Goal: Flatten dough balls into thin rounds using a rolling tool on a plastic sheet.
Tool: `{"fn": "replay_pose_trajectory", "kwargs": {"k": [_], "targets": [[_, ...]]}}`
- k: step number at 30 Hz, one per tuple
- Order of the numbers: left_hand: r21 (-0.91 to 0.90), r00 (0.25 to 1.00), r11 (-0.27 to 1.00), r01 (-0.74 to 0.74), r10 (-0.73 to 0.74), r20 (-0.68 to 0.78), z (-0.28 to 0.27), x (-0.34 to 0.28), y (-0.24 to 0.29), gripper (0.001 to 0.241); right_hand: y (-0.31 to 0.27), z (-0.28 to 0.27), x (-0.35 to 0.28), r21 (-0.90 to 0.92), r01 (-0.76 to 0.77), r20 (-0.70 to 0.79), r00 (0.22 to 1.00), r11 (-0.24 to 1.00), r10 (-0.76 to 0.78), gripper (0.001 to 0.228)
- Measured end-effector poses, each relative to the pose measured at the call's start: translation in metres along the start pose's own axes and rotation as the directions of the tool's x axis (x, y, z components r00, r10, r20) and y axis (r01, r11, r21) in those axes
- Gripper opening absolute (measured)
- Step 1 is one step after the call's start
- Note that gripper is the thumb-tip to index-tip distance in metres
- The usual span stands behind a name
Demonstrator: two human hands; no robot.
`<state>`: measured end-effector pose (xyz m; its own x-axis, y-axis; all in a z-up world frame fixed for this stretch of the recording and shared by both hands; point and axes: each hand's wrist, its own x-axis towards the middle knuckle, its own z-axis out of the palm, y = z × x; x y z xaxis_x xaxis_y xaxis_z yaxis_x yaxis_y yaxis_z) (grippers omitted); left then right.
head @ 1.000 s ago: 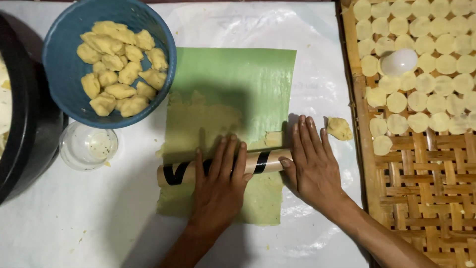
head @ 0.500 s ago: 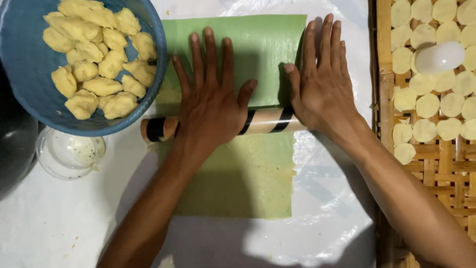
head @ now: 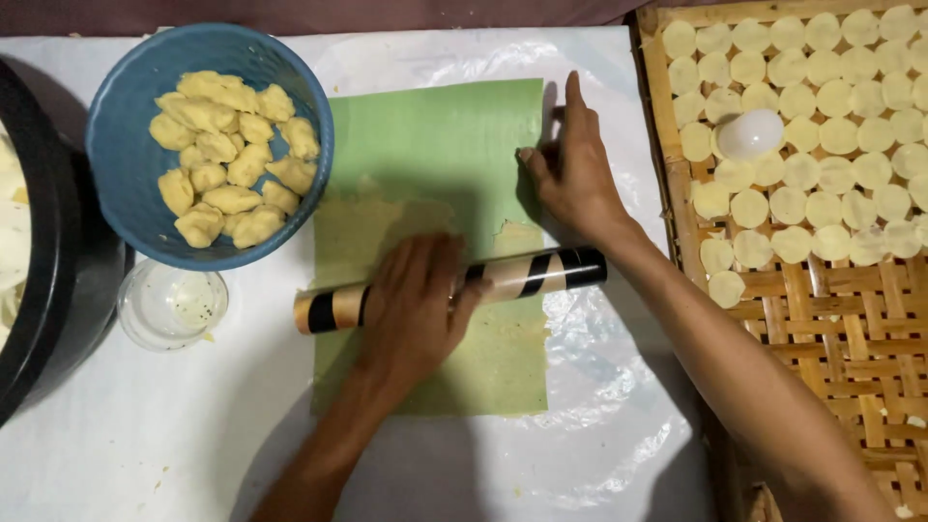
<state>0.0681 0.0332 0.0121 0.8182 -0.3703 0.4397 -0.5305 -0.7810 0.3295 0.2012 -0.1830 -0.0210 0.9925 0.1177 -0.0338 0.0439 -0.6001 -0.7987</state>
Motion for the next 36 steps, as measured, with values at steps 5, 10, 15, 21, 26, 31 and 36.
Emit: {"fn": "replay_pose_trajectory", "kwargs": {"k": [5, 10, 15, 21, 26, 31, 36], "targets": [[0.202, 0.988, 0.969, -0.141, 0.124, 0.095, 0.011, -0.062, 0.012, 0.053, 0.061, 0.012, 0.014, -0.052, 0.081, 0.042, 0.996, 0.995, -0.078, 0.049], [0.156, 0.981, 0.981, -0.115, 0.087, 0.173, -0.032, -0.056, 0.056, 0.041, 0.007, -0.021, -0.026, -0.087, 0.002, 0.170, 0.985, 0.996, 0.013, 0.016], [0.180, 0.979, 0.975, -0.133, 0.101, 0.176, -0.025, -0.062, 0.068, 0.037, 0.027, -0.021, -0.055, -0.160, 0.038, 0.106, 0.994, 0.986, -0.021, 0.058], [0.294, 0.979, 0.955, 0.043, -0.099, 0.178, 0.016, -0.078, 0.079, 0.048, -0.033, -0.049, -0.172, -0.390, 0.377, 0.120, 0.925, 0.840, -0.360, 0.118], [0.280, 0.953, 0.955, 0.100, -0.173, 0.249, 0.019, -0.039, 0.063, 0.068, 0.004, -0.014, -0.187, -0.600, 0.380, 0.203, 0.923, 0.704, -0.326, 0.069], [0.230, 0.970, 0.967, 0.109, -0.154, 0.188, 0.028, 0.008, 0.032, 0.063, 0.006, -0.016, -0.135, -0.581, 0.394, 0.214, 0.918, 0.712, -0.334, 0.061], [0.292, 0.936, 0.944, 0.151, -0.232, 0.266, 0.029, -0.032, 0.059, 0.088, 0.016, -0.004, -0.188, -0.628, 0.363, 0.177, 0.928, 0.689, -0.328, 0.077]]}}
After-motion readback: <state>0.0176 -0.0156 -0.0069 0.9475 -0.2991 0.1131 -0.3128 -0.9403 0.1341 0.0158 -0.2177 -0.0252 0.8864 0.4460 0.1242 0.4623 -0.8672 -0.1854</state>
